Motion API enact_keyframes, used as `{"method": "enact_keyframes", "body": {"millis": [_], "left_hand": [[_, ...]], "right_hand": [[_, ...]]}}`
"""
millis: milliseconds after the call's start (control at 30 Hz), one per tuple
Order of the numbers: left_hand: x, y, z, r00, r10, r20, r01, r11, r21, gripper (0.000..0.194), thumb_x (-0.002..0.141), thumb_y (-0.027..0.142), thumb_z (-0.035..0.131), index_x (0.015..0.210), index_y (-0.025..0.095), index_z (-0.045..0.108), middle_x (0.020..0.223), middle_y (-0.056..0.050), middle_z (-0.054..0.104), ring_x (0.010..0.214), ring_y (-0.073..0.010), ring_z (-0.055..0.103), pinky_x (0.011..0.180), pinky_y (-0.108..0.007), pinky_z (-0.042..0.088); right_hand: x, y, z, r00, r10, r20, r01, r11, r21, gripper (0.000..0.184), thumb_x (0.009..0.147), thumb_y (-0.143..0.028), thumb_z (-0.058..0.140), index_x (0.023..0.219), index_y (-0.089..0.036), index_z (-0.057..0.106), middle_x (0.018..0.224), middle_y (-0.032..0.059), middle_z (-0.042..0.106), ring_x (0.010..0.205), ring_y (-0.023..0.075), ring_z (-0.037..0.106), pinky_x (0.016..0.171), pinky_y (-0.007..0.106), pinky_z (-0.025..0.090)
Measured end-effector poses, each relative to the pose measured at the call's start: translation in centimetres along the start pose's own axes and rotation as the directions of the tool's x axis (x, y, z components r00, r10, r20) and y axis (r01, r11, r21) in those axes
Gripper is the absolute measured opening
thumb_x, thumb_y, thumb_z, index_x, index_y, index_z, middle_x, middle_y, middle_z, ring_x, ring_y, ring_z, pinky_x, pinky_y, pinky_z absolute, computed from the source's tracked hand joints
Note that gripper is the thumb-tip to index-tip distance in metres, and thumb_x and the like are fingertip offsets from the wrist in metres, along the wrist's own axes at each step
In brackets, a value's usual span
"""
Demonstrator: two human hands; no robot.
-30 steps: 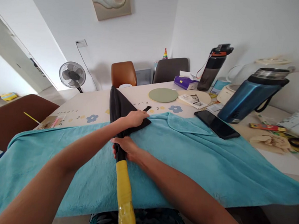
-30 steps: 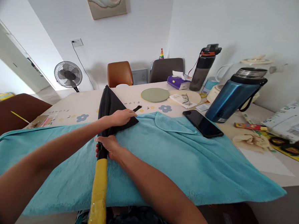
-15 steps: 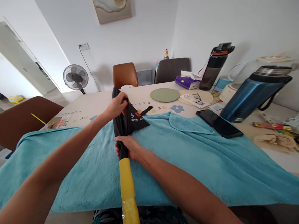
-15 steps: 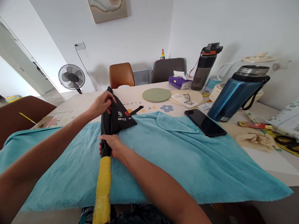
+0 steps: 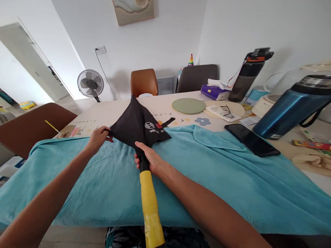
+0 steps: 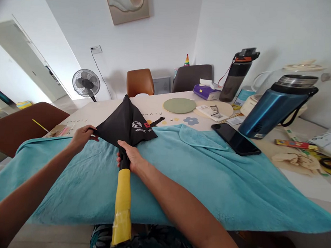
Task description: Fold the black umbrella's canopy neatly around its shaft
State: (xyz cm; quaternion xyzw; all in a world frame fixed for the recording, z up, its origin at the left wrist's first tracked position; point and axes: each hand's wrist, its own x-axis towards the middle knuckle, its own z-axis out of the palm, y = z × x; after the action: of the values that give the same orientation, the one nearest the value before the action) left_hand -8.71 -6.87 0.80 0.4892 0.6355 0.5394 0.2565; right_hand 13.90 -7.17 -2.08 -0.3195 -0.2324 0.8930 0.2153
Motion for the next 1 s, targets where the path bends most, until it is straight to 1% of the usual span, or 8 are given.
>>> {"method": "enact_keyframes", "body": {"millis": [67, 167, 267, 400, 633, 833, 933, 1000], "left_hand": [[-0.2, 0.1, -0.1, 0.998, 0.05, -0.045, -0.052, 0.998, -0.044, 0.012, 0.058, 0.015, 0.045, 0.065, 0.014, 0.055, 0.059, 0.002, 0.053, 0.052, -0.0107, 0.054, 0.049, -0.028, 0.053], [0.0, 1.5, 0.1, 0.977, 0.157, -0.142, -0.172, 0.98, -0.1, 0.009, 0.058, 0.015, 0.045, 0.062, 0.014, 0.053, 0.067, 0.001, 0.054, 0.056, -0.0093, 0.054, 0.052, -0.026, 0.054], [0.5, 2.7, 0.6, 0.961, 0.184, -0.207, -0.215, 0.967, -0.138, 0.008, 0.06, 0.015, 0.044, 0.061, 0.015, 0.051, 0.068, 0.002, 0.052, 0.059, -0.0082, 0.054, 0.054, -0.024, 0.054], [0.7, 2.7, 0.7, 0.976, 0.139, -0.167, -0.17, 0.968, -0.185, 0.007, 0.06, 0.014, 0.045, 0.061, 0.015, 0.052, 0.068, 0.002, 0.051, 0.059, -0.008, 0.052, 0.053, -0.024, 0.054], [0.1, 0.7, -1.9, 0.995, 0.066, -0.08, -0.073, 0.993, -0.09, 0.009, 0.059, 0.014, 0.047, 0.061, 0.015, 0.055, 0.072, 0.0, 0.054, 0.058, -0.0092, 0.053, 0.05, -0.023, 0.052], [-0.2, 0.6, -2.2, 0.995, 0.046, -0.085, -0.057, 0.99, -0.13, 0.008, 0.059, 0.015, 0.048, 0.062, 0.016, 0.056, 0.073, 0.0, 0.055, 0.062, -0.01, 0.053, 0.051, -0.023, 0.052], [-0.1, 1.3, -1.8, 0.996, 0.041, -0.082, -0.056, 0.982, -0.18, 0.007, 0.058, 0.015, 0.049, 0.063, 0.016, 0.055, 0.072, 0.0, 0.054, 0.062, -0.0098, 0.054, 0.051, -0.022, 0.052], [0.0, 1.6, -1.6, 0.997, 0.032, -0.075, -0.047, 0.978, -0.203, 0.007, 0.057, 0.014, 0.05, 0.062, 0.016, 0.054, 0.071, 0.001, 0.054, 0.061, -0.0096, 0.054, 0.051, -0.022, 0.051]], "right_hand": [[0.2, 0.0, -0.1, 1.0, 0.013, 0.004, -0.013, 1.0, 0.01, 0.027, 0.071, -0.038, 0.061, 0.072, -0.016, 0.046, 0.055, -0.003, 0.05, 0.04, 0.0083, 0.046, 0.034, 0.022, 0.039], [0.3, 0.1, -0.1, 1.0, 0.017, 0.007, -0.017, 1.0, -0.002, 0.023, 0.073, -0.036, 0.058, 0.072, -0.016, 0.046, 0.054, -0.0031, 0.05, 0.039, 0.0087, 0.046, 0.035, 0.022, 0.04], [0.2, 0.0, 0.0, 1.0, 0.009, -0.006, -0.009, 1.0, -0.013, 0.022, 0.074, -0.035, 0.058, 0.07, -0.016, 0.046, 0.053, -0.0032, 0.05, 0.038, 0.0086, 0.046, 0.034, 0.021, 0.039], [0.2, -0.2, -0.2, 0.999, 0.023, 0.023, -0.023, 1.0, 0.014, 0.022, 0.074, -0.034, 0.059, 0.071, -0.016, 0.047, 0.053, -0.0031, 0.051, 0.039, 0.0088, 0.047, 0.034, 0.021, 0.04], [0.3, -0.4, -0.5, 0.995, 0.077, 0.065, -0.077, 0.997, -0.007, 0.017, 0.075, -0.029, 0.057, 0.073, -0.013, 0.049, 0.055, -0.0011, 0.054, 0.045, 0.012, 0.055, 0.041, 0.026, 0.048], [0.6, -0.2, -0.4, 0.996, 0.022, 0.085, -0.024, 0.999, 0.027, 0.011, 0.078, -0.022, 0.054, 0.073, -0.013, 0.049, 0.053, -0.0016, 0.054, 0.052, 0.0146, 0.059, 0.055, 0.038, 0.055], [0.8, -0.1, -0.2, 1.0, -0.01, 0.03, 0.01, 1.0, -0.01, 0.016, 0.076, -0.025, 0.058, 0.071, -0.013, 0.049, 0.051, -0.0027, 0.051, 0.045, 0.0112, 0.055, 0.046, 0.029, 0.053], [0.8, 0.0, 0.1, 1.0, -0.024, -0.02, 0.023, 0.998, -0.059, 0.024, 0.074, -0.032, 0.062, 0.068, -0.014, 0.048, 0.05, -0.0029, 0.05, 0.04, 0.0088, 0.049, 0.036, 0.023, 0.047]]}}
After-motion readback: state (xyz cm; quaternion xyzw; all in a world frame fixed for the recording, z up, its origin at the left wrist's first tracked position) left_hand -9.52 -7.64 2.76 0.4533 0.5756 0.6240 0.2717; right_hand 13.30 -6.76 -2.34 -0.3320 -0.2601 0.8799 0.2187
